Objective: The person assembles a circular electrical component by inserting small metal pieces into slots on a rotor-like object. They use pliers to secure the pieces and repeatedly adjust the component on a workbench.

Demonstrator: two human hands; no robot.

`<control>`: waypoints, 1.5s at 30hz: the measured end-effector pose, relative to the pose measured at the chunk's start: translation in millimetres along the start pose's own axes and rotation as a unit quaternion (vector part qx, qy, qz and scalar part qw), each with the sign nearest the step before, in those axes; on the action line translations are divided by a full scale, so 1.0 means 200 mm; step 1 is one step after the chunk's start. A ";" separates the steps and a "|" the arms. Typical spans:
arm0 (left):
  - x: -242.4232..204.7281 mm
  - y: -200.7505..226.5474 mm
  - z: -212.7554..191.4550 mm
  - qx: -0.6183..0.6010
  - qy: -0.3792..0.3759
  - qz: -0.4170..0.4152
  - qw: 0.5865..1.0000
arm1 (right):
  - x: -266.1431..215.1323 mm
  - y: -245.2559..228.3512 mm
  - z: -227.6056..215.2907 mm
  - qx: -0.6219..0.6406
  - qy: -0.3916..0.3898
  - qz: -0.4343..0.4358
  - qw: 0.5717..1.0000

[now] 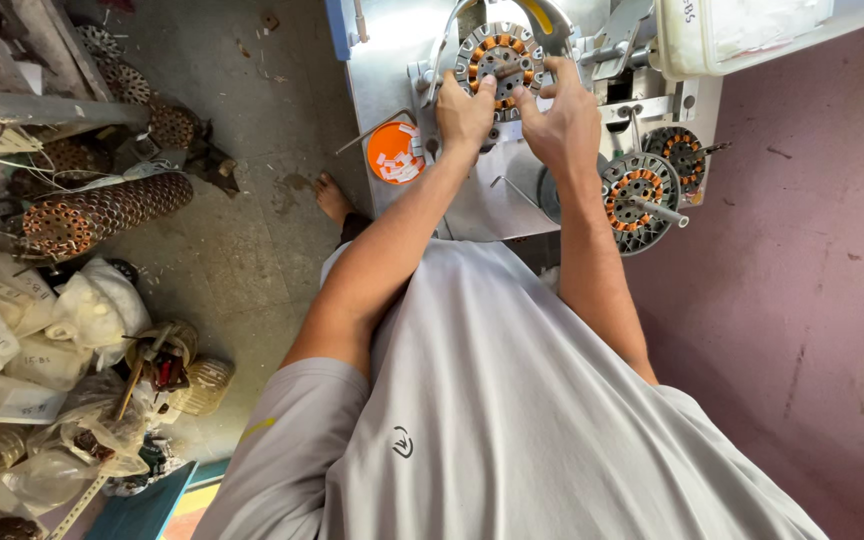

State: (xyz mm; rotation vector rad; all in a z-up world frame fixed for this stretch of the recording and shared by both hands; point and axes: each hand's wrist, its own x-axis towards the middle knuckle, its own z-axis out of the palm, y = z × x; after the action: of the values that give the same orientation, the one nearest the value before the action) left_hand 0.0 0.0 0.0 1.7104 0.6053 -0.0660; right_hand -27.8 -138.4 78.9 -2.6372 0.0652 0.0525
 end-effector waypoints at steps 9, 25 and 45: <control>0.04 -0.06 0.02 0.024 -0.002 0.022 0.999 | -0.33 -0.14 0.09 0.158 0.104 -0.021 0.982; -0.30 -0.19 -0.16 -0.104 -0.086 -0.128 0.983 | -0.53 0.20 0.17 0.357 0.080 0.011 0.930; -0.08 -0.29 0.08 -0.417 -0.212 -0.180 0.865 | -0.55 0.12 0.15 0.505 0.124 -0.037 0.853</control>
State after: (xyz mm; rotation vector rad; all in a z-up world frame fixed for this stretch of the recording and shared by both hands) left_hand -34.5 -14.4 -49.0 0.6899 0.5037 -0.3804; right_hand -138.8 -141.5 46.2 -1.5685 0.0557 -0.2787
